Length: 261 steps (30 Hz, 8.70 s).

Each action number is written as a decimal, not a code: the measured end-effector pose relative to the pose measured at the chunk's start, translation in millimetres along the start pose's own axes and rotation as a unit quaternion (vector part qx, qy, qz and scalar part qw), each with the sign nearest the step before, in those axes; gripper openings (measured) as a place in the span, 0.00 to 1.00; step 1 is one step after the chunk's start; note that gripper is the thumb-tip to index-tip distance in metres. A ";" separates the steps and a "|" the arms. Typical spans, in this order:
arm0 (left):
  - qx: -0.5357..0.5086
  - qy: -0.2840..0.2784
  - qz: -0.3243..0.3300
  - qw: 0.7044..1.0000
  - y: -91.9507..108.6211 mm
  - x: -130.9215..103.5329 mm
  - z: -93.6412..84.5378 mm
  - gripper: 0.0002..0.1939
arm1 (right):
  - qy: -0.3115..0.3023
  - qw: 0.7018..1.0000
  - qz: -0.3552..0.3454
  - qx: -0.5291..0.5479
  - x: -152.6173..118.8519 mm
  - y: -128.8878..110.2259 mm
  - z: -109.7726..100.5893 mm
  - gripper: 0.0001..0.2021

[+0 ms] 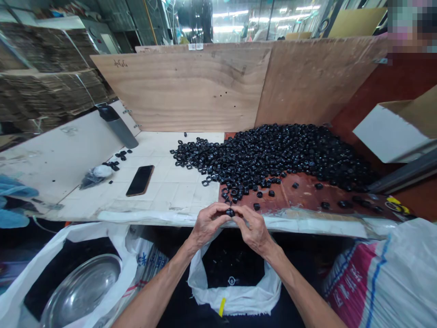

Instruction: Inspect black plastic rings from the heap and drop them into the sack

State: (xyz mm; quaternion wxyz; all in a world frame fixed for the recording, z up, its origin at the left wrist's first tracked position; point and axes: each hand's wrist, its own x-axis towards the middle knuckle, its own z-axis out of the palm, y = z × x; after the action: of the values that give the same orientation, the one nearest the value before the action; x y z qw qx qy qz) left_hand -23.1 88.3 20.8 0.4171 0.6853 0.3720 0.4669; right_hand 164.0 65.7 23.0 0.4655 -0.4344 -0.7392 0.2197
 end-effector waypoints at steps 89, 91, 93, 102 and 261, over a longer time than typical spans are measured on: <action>-0.097 0.038 -0.068 0.992 36.3 -55.5 31.6 0.06 | -0.005 0.997 0.071 -0.029 -46.0 -44.4 -11.1 0.10; -0.100 0.030 -0.074 0.992 36.4 -55.9 30.7 0.06 | -0.015 0.996 0.074 -0.037 -45.7 -44.3 -15.2 0.12; -0.111 0.032 -0.085 0.990 36.6 -55.7 28.6 0.06 | -0.018 0.997 0.073 -0.027 -44.6 -44.2 -17.5 0.10; -0.114 0.024 -0.088 0.989 40.3 -53.1 20.3 0.07 | -0.033 0.998 0.055 -0.027 -48.0 -42.6 -9.3 0.09; -0.129 0.049 -0.101 0.985 26.0 -45.6 34.6 0.12 | 0.032 0.999 0.041 -0.003 -40.8 -33.4 -8.7 0.07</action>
State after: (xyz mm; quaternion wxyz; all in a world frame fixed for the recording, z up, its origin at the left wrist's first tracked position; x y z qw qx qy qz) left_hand -0.2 29.8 22.2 0.5287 0.5608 0.3959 0.4993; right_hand 164.7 12.9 31.2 0.4780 -0.4724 -0.7065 0.2220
